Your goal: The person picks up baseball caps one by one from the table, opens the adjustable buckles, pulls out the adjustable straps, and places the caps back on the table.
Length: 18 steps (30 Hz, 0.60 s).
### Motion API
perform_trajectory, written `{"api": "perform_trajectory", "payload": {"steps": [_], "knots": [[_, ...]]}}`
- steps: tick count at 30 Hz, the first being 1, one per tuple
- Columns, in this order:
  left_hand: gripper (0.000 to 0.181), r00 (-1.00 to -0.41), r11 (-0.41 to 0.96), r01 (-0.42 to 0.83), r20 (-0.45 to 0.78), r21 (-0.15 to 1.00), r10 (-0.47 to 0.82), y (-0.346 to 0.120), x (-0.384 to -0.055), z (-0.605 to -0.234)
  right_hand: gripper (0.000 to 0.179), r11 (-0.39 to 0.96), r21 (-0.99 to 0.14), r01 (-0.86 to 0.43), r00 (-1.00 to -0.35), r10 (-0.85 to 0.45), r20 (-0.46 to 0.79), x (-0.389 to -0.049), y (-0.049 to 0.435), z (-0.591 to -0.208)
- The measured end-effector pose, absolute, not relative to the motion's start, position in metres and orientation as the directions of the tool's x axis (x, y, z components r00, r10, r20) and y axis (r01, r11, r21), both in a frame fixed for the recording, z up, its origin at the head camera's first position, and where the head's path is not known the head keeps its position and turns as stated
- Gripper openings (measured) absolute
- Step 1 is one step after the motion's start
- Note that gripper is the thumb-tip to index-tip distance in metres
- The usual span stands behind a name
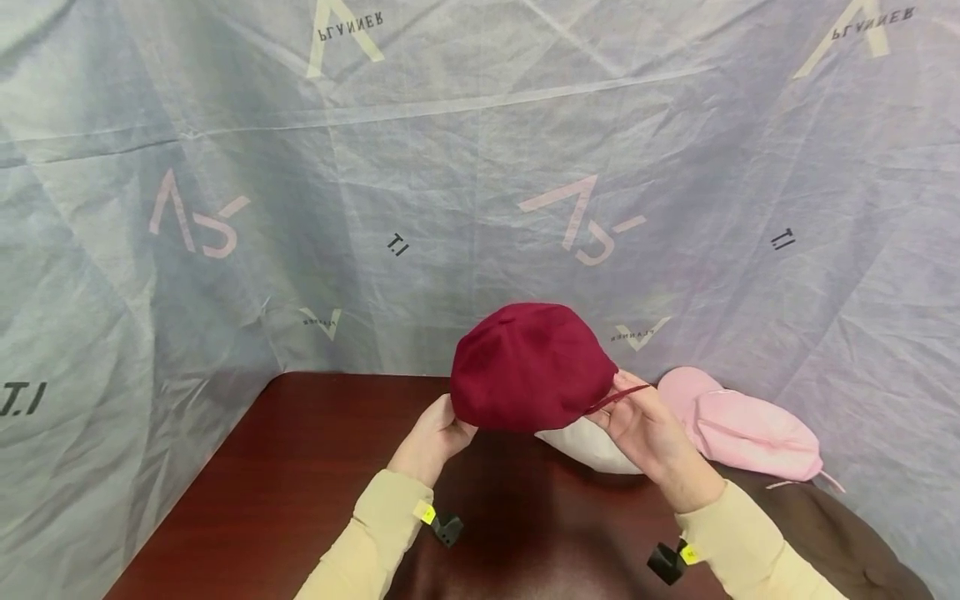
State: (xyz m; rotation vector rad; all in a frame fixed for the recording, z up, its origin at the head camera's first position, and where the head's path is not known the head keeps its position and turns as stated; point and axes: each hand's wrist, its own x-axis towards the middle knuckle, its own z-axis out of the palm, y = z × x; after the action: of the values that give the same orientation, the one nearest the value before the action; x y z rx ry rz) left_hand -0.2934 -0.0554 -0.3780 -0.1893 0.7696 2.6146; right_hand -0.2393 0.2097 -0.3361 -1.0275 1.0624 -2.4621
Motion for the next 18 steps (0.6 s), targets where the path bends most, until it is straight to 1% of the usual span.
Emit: {"api": "perform_trajectory", "payload": {"steps": [9,15,18], "knots": [[0.049,-0.882,-0.703,-0.466,-0.22,0.538,0.416,-0.052,-0.293,-0.394,0.049,-0.653,-0.754,-0.069,-0.733,-0.48,0.482,-0.236,0.204,-0.317],[0.048,-0.861,-0.56,-0.474,-0.223,0.68,0.457,-0.052,-0.294,-0.401,0.044,-0.626,-0.774,-0.098,-0.757,-0.458,0.466,-0.232,0.199,-0.307],[0.046,-0.848,-0.465,-0.463,-0.225,0.754,0.48,-0.051,-0.293,-0.405,0.041,-0.611,-0.779,-0.141,-0.749,-0.449,0.488,-0.229,0.196,-0.304]]}}
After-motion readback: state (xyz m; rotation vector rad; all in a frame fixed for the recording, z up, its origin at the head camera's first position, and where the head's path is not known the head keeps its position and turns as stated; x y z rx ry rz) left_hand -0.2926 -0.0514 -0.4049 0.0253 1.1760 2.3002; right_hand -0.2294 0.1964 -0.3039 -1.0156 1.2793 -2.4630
